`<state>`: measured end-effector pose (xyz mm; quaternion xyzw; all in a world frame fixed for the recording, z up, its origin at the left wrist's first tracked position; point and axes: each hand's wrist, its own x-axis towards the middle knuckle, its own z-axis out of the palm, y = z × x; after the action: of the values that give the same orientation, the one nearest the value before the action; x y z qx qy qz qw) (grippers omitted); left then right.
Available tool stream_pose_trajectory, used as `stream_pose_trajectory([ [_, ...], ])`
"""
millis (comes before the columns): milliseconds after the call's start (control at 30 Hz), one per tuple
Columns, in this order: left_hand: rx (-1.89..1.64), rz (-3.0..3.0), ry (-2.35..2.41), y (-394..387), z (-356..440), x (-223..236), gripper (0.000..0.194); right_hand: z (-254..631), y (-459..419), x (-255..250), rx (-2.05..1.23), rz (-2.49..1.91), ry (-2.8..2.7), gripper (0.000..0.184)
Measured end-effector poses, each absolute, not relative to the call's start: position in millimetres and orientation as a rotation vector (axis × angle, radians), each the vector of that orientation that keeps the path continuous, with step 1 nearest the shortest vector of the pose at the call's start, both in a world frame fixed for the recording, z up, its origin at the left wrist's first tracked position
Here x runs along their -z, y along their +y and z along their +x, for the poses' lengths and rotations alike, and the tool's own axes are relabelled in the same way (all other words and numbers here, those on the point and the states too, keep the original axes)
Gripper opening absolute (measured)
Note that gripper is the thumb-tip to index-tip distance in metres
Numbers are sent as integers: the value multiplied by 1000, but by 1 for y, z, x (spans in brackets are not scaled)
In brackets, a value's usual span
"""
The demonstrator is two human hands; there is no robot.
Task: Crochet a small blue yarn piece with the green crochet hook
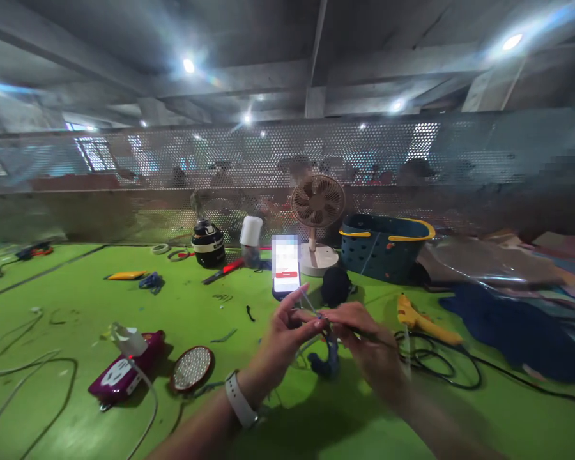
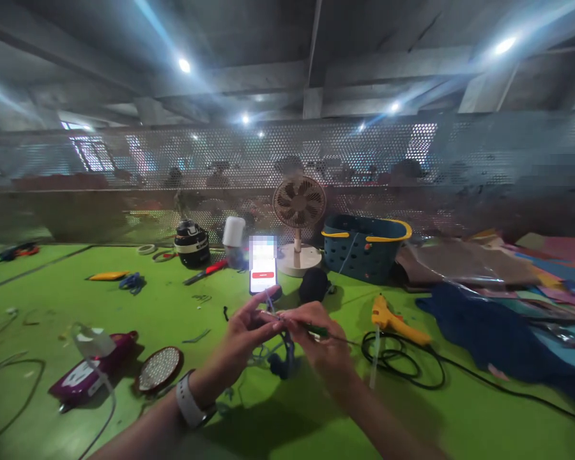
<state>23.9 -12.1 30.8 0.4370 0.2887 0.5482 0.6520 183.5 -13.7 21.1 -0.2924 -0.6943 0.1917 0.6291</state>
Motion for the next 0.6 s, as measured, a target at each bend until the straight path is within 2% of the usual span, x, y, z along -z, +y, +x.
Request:
stream_pose_trajectory([
  [133, -1308, 854, 572, -16, 31, -21, 87, 184, -9, -15, -248, -579, -1646, 14],
  [333, -1314, 916, 540, -15, 31, -11, 91, 178, -12, -14, -591, -653, -1485, 8],
  [400, -1337, 947, 563, -17, 30, -13, 93, 177, -13, -13, -601, -702, -1476, 9],
  [500, -1389, 925, 632, -20, 33, -14, 94, 180, -11, -8, -265, -713, -1645, 17],
  [600, -1385, 857, 613, -22, 36, -10, 93, 186, -9, -3, 174, -637, -1811, 35],
])
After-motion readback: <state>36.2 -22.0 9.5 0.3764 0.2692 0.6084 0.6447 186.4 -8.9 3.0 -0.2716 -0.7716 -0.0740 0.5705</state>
